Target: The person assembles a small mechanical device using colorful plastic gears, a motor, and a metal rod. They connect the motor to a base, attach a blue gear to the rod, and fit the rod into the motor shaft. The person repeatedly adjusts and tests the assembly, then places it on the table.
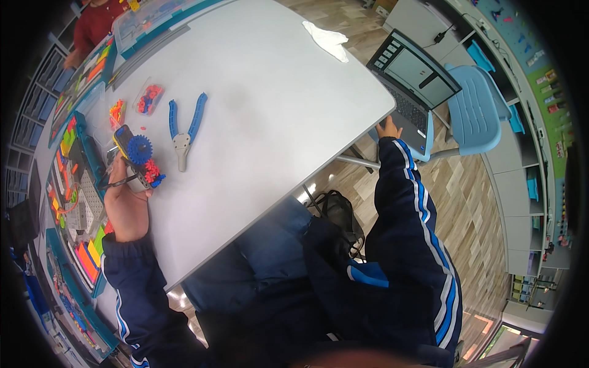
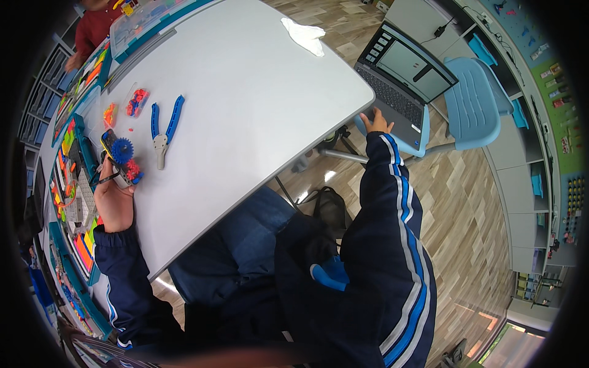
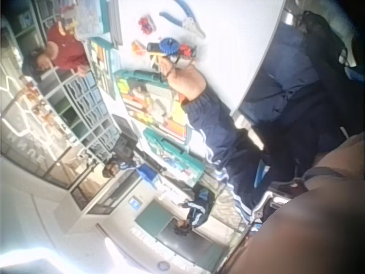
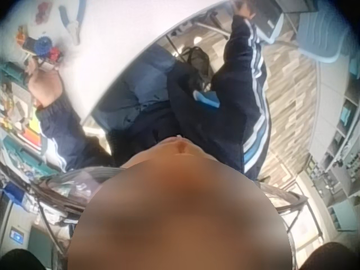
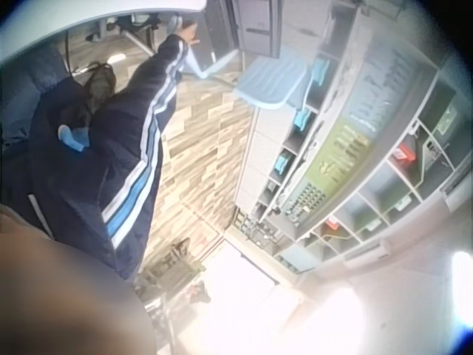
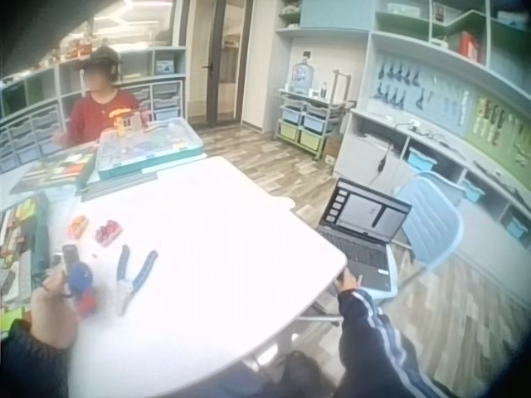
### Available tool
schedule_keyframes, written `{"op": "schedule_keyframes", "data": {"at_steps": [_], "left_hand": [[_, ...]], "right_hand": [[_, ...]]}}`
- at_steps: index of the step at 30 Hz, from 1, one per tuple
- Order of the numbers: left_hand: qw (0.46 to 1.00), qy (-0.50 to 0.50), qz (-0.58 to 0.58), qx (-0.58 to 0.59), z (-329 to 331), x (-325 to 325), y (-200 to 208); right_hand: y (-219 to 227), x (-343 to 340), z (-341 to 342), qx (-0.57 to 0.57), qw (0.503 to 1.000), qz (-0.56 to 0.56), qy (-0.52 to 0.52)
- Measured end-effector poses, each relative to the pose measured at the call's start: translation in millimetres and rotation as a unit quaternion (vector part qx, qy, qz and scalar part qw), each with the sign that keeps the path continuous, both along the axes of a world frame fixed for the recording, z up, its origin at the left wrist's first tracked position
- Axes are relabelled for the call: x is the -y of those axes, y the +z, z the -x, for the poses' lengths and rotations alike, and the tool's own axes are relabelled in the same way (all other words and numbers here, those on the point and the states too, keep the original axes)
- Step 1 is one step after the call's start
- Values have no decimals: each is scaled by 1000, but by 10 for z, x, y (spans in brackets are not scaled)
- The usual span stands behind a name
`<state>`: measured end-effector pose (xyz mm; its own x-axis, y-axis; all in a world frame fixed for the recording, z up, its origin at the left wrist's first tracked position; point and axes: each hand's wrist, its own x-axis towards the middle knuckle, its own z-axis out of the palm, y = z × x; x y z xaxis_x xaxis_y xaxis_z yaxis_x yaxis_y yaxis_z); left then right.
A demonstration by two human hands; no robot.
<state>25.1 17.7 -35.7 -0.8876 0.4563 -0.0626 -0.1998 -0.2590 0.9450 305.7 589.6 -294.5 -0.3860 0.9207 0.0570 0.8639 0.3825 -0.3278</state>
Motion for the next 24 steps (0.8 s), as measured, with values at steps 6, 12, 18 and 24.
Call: {"op": "schedule_keyframes", "data": {"at_steps": [6,12,18,24], "left_hand": [[1000,-7,-15,-2,2,8,-12],[1000,14,4,-5,-17,6,-9],[1000,12,-10,3,-37,-9,18],[1000,5,-1,-6,-31,-3,16]], "right_hand": [[-87,-37,-79,-47,998,-35,31],[-142,-117,-99,-85,992,-82,46],[-76,-72,0,14,998,-58,-12],[-6,8,33,49,998,-13,-28]]}}
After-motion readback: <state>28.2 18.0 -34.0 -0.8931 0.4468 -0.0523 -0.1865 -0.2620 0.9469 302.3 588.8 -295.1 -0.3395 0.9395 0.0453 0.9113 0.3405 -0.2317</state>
